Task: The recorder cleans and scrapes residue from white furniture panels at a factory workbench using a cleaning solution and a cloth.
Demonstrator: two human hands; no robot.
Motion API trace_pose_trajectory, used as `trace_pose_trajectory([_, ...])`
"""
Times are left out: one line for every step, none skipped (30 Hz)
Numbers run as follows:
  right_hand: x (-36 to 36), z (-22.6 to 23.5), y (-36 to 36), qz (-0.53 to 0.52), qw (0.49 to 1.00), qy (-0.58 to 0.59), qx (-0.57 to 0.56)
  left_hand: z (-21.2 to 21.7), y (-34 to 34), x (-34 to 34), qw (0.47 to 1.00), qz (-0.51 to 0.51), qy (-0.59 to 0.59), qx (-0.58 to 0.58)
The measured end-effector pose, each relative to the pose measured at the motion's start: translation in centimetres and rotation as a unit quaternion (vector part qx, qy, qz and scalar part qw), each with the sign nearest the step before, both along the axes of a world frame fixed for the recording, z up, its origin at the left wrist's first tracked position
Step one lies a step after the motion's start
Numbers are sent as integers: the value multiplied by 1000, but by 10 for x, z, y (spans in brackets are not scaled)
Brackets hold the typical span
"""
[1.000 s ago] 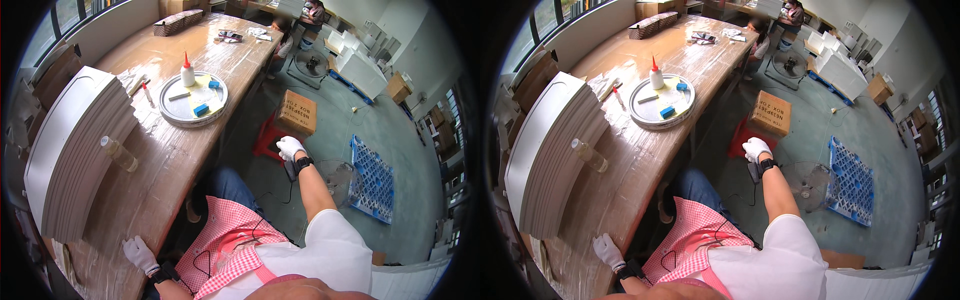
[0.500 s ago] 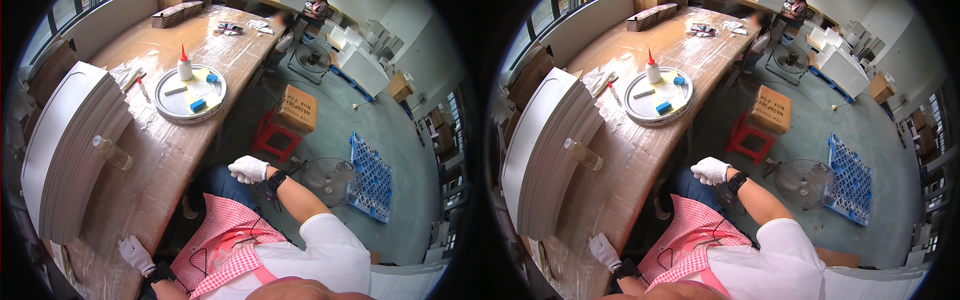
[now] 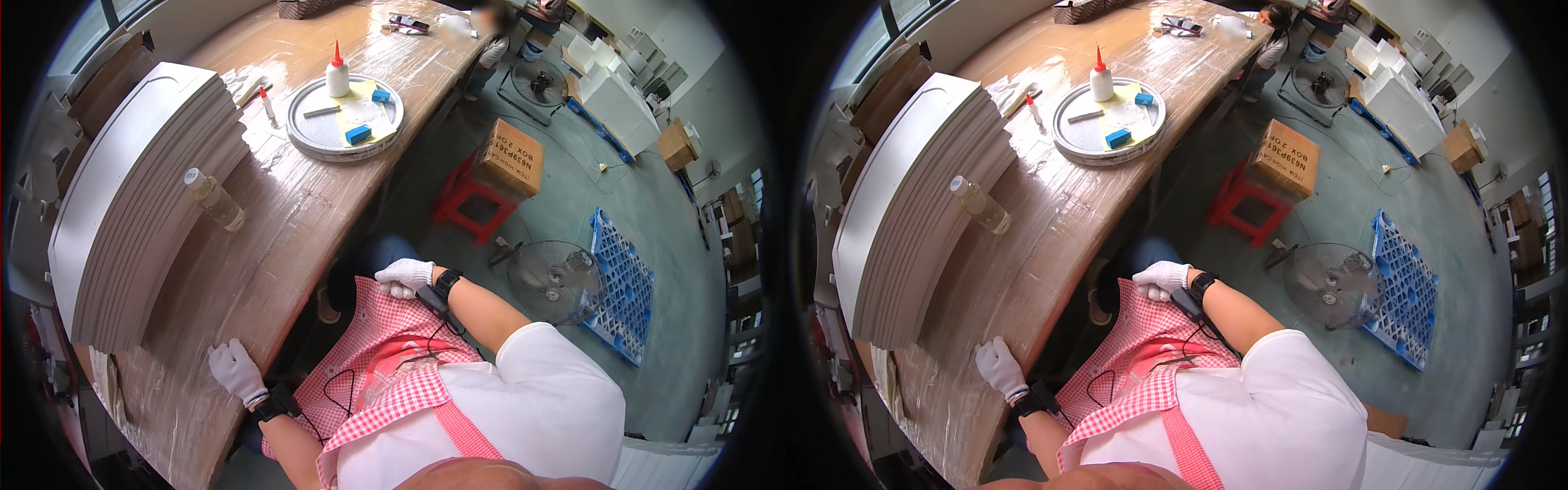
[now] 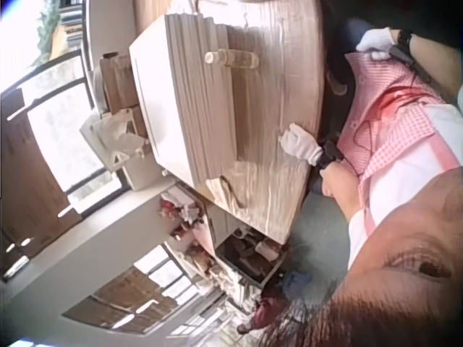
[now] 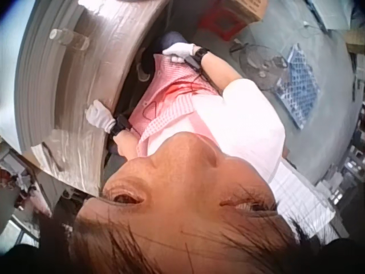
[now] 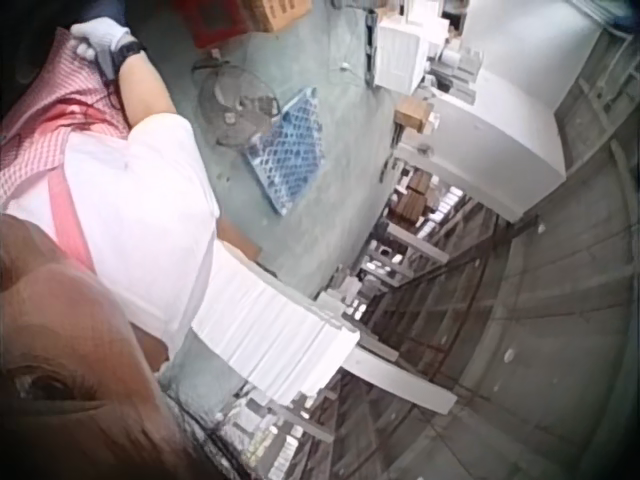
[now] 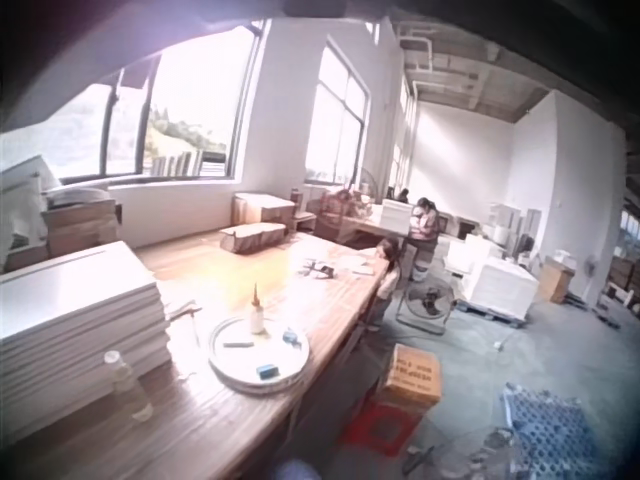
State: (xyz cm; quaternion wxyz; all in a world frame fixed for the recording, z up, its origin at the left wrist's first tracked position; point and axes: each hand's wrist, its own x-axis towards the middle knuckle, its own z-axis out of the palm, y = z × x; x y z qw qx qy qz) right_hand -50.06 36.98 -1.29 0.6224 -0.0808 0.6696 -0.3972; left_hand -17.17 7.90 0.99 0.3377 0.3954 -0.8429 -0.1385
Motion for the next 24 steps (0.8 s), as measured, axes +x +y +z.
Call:
trace_pose_trajectory([0, -1, 0, -28, 999, -21, 0, 1, 2, -1, 1000, -4, 3, 2])
trace_pose_trajectory([-1, -2, 1, -34, 999, -26, 5, 2, 3, -3, 1000, -3, 11, 2])
trace_pose_trajectory([-2, -3, 2, -40, 999, -30, 10, -1, 2, -1, 1000, 0, 11, 2])
trace_pose_trajectory([0, -4, -1, -37, 999, -31, 11, -4, -1, 3, 1000, -6, 7, 9])
trace_pose_trajectory([2, -5, -3, -25, 1000, -16, 11, -7, -3, 7, 1000, -11, 4, 15])
trace_pose_trajectory([2, -5, -3, -15, 1000, 1, 12, -10, -2, 7, 1000, -10, 4, 16])
trace_pose_trajectory([2, -6, -5, -14, 1000, 2, 13, -13, -1, 7, 999, -5, 42, 15])
trace_pose_trajectory([3, -8, -7, -6, 1000, 7, 5, -16, 0, 8, 997, 1, 80, 14])
trace_pose_trajectory([3, -9, -8, 2, 1000, 11, -2, -15, 0, 8, 997, 1, 80, 16])
trace_pose_trajectory([2, -9, -7, 2, 1000, 12, 0, -14, 0, 9, 996, -6, 85, 21])
trace_pose_trajectory([2, -10, -6, 4, 1000, 7, 1, -13, 0, 10, 996, -14, 90, 26])
trace_pose_trajectory([2, -8, -7, 6, 1000, 2, 3, -10, 0, 10, 996, -13, 90, 27])
trace_pose_trajectory([2, -7, -7, 7, 1000, 1, 4, -6, 0, 11, 995, -31, 92, 37])
trace_pose_trajectory([3, -5, -6, 2, 1000, 1, 11, -3, 0, 10, 993, -50, 95, 48])
trace_pose_trajectory([3, -4, -6, -4, 1000, 2, 18, 2, 2, 8, 993, -49, 95, 49])
trace_pose_trajectory([4, -3, -6, -4, 1000, 2, 18, 6, 7, 5, 990, -13, 108, 88])
trace_pose_trajectory([5, -3, -6, -7, 1000, -1, 17, 8, 9, 3, 984, 24, 122, 128])
trace_pose_trajectory([4, -3, -6, -10, 1000, -4, 14, 8, 9, 2, 984, 24, 122, 128])
trace_pose_trajectory([4, -4, -6, -10, 1000, -3, 14, 6, 8, 2, 986, 26, 114, 116])
trace_pose_trajectory([3, -5, -5, -3, 1000, -2, 10, 4, 8, 3, 989, 28, 105, 105])
trace_pose_trajectory([3, -5, -5, 3, 1000, -1, 6, 2, 6, 3, 989, 26, 105, 105])
trace_pose_trajectory([3, -5, -4, 1, 1000, -1, 7, 0, 4, 4, 993, 26, 76, 91])
trace_pose_trajectory([2, -5, -4, -1, 1000, -1, 8, -2, 3, 5, 996, 26, 46, 77])
trace_pose_trajectory([3, -4, -5, -1, 1000, -1, 8, -3, 3, 7, 996, 26, 47, 76])
